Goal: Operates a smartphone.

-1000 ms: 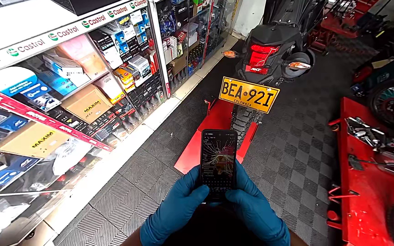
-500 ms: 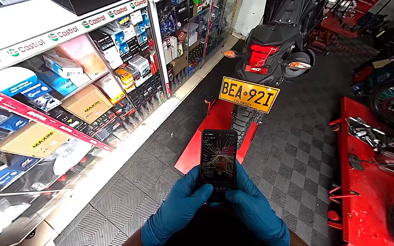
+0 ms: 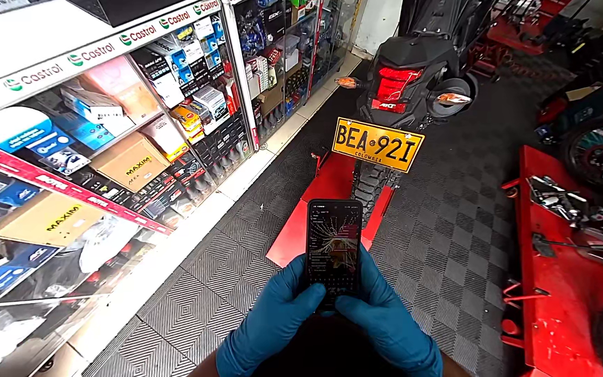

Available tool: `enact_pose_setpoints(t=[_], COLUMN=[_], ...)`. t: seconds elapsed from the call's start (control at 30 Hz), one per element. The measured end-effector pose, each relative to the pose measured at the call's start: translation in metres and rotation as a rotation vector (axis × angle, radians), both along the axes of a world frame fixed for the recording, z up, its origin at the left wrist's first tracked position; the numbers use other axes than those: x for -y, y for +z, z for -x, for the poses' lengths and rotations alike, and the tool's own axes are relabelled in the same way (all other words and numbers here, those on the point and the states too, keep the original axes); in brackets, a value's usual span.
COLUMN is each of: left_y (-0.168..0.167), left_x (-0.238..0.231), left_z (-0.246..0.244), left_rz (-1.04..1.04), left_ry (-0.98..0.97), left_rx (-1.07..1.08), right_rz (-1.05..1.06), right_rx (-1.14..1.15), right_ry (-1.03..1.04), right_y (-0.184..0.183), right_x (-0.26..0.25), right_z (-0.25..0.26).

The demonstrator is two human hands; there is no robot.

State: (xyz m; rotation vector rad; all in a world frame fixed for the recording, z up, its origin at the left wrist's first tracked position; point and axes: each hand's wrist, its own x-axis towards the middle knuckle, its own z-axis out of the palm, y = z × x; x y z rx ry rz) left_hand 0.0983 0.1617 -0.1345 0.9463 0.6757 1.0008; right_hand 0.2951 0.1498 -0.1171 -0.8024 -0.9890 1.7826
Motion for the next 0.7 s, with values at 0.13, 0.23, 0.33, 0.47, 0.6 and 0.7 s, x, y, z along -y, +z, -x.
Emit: enact_pose_setpoints(t=[0.13, 0.23, 0.33, 0.47, 0.6, 0.7], left_y=[-0.003, -0.004, -0.005, -0.004, -0.005, -0.006], left_x=[-0.001, -0.003, -0.005, -0.004, -0.004, -0.004], left_z=[0.004, 0.008, 0.01, 0.011, 0.013, 0.012], left_rz=[-0.022, -0.035, -0.049, -0.037, -0.035, -0.026], left_ry=[-0.028, -0.052, -0.071, -0.043, -0.049, -0.04], left_rx=[-0.002, -0.019, -0.011, -0.032, -0.013, -0.006], right_rz=[0.026, 0.009, 0.001, 0.006, 0.019, 0.011], right_rx=[0.026, -0.005, -0.032, 0.0, 0.008, 0.0], right_ry=[-0.017, 0.007, 0.022, 0.025, 0.02, 0.026], right_y=[0.001, 0.0, -0.002, 0.0, 0.0, -0.001], right_x=[-0.001, -0.003, -0.004, -0.005, -0.005, -0.006], right_z=[0.002, 0.0, -0.001, 0.003, 0.005, 0.005])
